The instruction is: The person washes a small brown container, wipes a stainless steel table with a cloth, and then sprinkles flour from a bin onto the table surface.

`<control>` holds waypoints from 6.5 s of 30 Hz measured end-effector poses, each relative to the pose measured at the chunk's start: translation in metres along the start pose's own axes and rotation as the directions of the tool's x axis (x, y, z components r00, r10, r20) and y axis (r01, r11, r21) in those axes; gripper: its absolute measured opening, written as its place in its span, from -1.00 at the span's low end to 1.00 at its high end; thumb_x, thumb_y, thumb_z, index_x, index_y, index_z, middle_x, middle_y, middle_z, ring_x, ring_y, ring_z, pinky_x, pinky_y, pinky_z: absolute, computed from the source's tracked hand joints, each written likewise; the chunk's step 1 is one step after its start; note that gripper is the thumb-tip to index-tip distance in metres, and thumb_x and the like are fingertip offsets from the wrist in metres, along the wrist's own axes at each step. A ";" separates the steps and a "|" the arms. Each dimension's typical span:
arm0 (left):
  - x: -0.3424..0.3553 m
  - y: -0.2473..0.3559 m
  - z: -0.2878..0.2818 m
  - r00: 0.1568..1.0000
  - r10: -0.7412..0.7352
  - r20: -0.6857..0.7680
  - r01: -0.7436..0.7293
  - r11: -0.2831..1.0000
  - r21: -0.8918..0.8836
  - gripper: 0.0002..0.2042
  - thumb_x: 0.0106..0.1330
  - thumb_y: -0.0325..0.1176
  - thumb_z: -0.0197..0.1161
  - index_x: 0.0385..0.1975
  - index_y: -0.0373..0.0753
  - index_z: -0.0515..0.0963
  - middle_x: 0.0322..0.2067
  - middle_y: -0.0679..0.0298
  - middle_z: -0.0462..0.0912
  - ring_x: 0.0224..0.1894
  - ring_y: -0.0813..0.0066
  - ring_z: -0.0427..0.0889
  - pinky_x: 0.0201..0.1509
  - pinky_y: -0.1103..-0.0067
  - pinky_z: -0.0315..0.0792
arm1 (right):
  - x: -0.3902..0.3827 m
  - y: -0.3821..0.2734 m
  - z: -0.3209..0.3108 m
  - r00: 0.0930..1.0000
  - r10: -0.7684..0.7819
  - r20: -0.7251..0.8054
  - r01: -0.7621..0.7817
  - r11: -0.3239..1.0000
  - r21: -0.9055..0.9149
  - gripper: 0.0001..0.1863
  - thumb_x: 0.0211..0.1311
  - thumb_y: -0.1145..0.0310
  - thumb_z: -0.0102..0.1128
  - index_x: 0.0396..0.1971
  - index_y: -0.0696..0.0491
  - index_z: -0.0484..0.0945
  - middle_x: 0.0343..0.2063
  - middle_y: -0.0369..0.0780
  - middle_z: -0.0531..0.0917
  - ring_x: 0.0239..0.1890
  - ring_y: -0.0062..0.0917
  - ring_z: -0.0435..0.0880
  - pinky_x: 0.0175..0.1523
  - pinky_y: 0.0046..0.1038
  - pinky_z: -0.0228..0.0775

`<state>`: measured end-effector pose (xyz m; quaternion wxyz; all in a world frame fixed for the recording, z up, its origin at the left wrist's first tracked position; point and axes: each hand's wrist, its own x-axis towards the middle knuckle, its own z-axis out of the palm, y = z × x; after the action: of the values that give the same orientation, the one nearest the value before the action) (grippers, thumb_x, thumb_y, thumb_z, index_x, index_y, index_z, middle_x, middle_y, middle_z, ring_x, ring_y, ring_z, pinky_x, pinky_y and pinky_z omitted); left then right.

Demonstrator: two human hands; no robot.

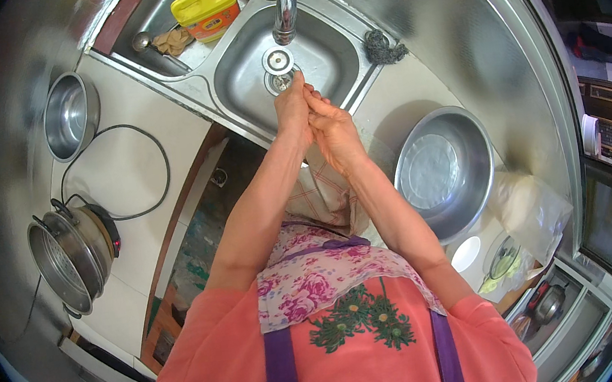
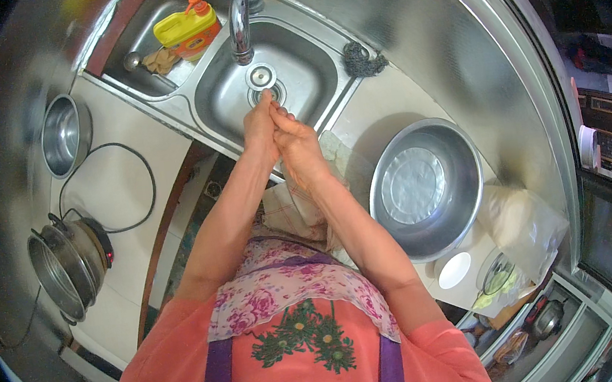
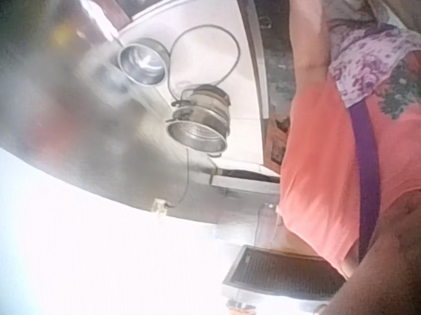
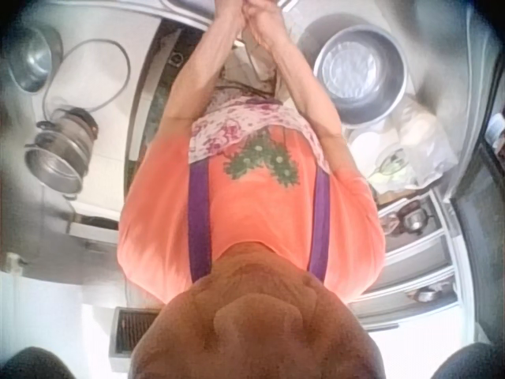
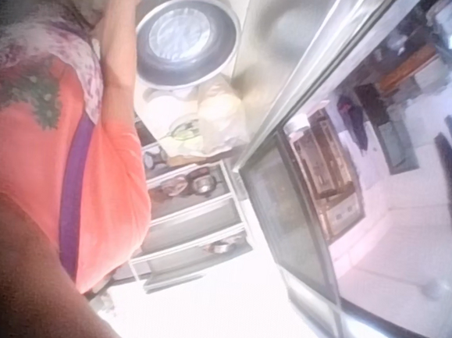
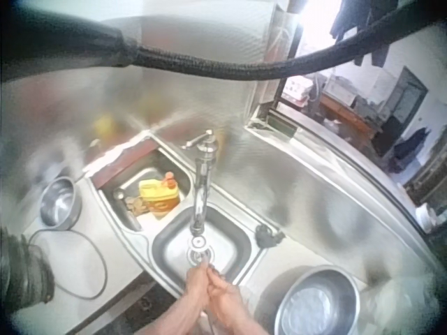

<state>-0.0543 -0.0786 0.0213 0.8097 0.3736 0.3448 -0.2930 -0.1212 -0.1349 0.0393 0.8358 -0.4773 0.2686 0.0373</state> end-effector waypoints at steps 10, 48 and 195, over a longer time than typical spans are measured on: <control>-0.002 0.008 0.008 0.979 -0.132 0.153 0.125 0.990 0.058 -0.71 0.29 -0.15 0.13 -0.54 -0.23 0.36 -0.67 0.31 0.33 -0.62 0.45 0.37 -0.47 0.46 0.43 | -0.001 0.001 -0.001 0.870 -0.383 0.312 0.455 0.379 -0.806 -0.53 0.18 0.64 -0.19 0.15 0.20 0.27 0.16 -0.02 0.32 0.25 -0.23 0.21 0.29 -0.38 0.02; 0.095 0.113 -0.027 0.979 0.049 0.200 0.030 0.926 -0.375 -0.67 0.42 -0.26 -0.17 -0.10 -0.45 0.33 -0.07 -0.05 0.45 0.03 0.11 0.45 0.18 0.32 0.36 | 0.144 -0.060 0.033 0.939 -0.293 0.179 0.336 0.683 -0.648 -0.71 0.16 0.36 0.16 -0.17 0.22 0.58 -0.31 -0.17 0.67 -0.24 -0.65 0.57 -0.11 -0.59 0.39; 0.065 0.041 -0.005 0.986 0.112 0.124 -0.045 0.893 -0.449 -0.83 0.36 -0.40 -0.13 -0.48 -0.28 0.31 -0.54 0.28 0.31 -0.56 0.52 0.25 -0.52 0.58 0.18 | 0.160 -0.202 0.136 0.286 -0.652 0.702 0.536 -0.499 -0.681 -0.89 0.07 0.32 0.13 -0.44 0.01 0.58 -0.61 -0.08 0.60 -0.47 -0.17 0.61 -0.41 -0.22 0.43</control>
<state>0.0126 -0.0658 -0.0153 0.9079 0.1701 0.3267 -0.2002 0.1364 -0.1642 0.1733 0.1266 -0.9247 -0.1353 -0.3325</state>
